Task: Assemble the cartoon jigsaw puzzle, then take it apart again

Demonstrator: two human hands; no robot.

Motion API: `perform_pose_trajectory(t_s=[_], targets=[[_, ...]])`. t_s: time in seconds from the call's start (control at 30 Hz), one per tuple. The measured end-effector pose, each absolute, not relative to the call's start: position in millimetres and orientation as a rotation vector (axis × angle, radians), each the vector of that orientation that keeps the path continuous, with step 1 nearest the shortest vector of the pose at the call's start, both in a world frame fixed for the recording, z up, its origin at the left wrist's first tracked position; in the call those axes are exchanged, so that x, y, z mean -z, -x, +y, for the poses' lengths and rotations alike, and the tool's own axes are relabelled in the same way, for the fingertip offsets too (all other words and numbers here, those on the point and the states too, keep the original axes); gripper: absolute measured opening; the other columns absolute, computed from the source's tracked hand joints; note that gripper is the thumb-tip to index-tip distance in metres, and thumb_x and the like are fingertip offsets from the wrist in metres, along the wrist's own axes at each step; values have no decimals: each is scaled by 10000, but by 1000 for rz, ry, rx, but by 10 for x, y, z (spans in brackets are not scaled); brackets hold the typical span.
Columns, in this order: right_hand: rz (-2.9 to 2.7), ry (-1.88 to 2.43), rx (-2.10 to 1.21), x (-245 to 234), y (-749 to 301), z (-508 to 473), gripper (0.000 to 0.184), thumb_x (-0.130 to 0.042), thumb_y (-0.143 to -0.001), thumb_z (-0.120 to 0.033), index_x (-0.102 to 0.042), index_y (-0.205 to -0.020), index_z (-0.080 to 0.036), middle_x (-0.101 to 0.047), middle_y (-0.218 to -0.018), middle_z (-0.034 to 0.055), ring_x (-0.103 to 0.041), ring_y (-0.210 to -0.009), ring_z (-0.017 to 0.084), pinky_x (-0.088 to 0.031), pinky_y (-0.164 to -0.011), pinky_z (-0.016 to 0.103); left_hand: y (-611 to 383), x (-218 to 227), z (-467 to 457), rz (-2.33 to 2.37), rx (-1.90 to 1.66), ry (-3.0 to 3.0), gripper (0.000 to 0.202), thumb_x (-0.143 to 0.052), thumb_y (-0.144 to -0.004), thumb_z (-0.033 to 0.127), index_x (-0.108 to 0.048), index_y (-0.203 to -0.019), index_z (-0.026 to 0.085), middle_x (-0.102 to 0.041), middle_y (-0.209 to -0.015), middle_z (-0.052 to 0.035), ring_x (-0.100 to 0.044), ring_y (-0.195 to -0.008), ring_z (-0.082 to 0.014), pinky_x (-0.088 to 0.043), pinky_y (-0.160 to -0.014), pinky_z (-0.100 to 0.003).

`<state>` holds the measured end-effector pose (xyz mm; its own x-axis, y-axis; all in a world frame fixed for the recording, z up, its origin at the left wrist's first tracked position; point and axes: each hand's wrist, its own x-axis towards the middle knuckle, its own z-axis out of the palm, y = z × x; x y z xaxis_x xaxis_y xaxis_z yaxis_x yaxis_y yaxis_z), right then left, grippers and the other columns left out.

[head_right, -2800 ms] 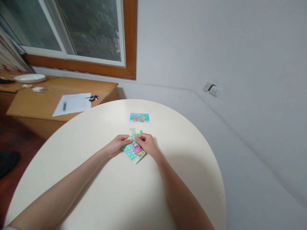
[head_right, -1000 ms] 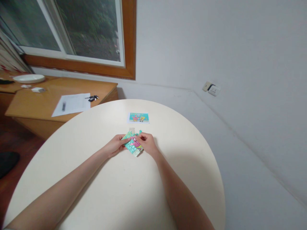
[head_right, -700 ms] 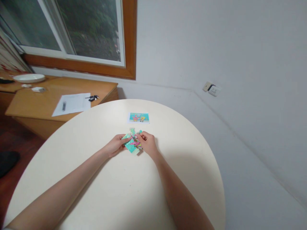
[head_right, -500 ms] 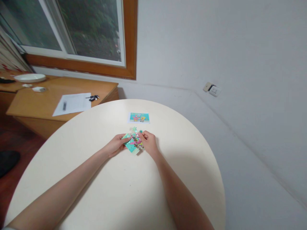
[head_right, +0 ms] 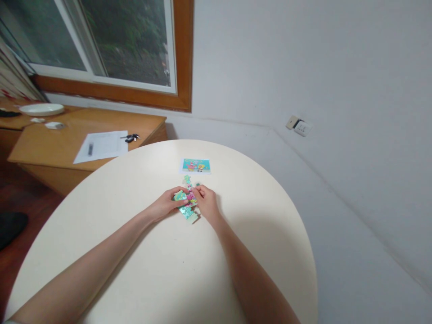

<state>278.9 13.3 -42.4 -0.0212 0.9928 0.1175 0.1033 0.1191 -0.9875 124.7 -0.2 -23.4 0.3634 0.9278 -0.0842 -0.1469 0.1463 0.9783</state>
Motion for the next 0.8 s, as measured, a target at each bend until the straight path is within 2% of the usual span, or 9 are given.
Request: perform_pose_trajectory(t_s=[0.1, 0.2, 0.37, 0.6, 0.8], targets=[[-1370, 1153, -1069, 424, -2783, 144, 324, -603, -668, -511, -563, -664, -190, -542, -554, -25, -480, -482, 109, -382, -429, 217, -1254, 238, -1, 930, -958, -1221, 379, -789, -559, 327, -595, -833, 150, -608, -753, 18, -540, -608, -97, -439, -592, -214], [-1371, 1123, -1083, 439, -2786, 160, 301, -612, -664, -484, -580, -685, -185, -577, -592, -8, -513, -518, 124, -406, -471, 232, -1257, 224, -12, 933, -980, -1229, 364, -786, -550, 337, -585, -789, 149, -602, -762, 17, -535, -618, -101, -429, -587, -214], [-1396, 1117, -1058, 486, -2785, 166, 282, -592, -689, -460, -592, -705, -178, -590, -592, -5, -519, -516, 123, -394, -468, 229, -1253, 206, -23, 927, -950, -1200, 425, -802, -535, 362, -562, -811, 147, -598, -735, 14, -539, -603, -106, -421, -574, -218], [-1539, 1161, -934, 465, -2763, 121, 212, -562, -745, -391, -626, -760, -189, -636, -624, 2, -546, -544, 127, -407, -493, 235, -1280, 224, -8, 887, -1021, -1199, 523, -832, -498, 314, -567, -909, 131, -634, -848, -28, -582, -731, -144, -475, -701, -264], [-1455, 1134, -1034, 506, -2753, 157, 240, -578, -720, -424, -634, -781, -199, -667, -670, 5, -590, -588, 148, -447, -518, 255, -1287, 210, -17, 836, -1035, -1121, 621, -854, -449, 257, -557, -982, 143, -640, -931, -37, -595, -775, -149, -483, -755, -279]])
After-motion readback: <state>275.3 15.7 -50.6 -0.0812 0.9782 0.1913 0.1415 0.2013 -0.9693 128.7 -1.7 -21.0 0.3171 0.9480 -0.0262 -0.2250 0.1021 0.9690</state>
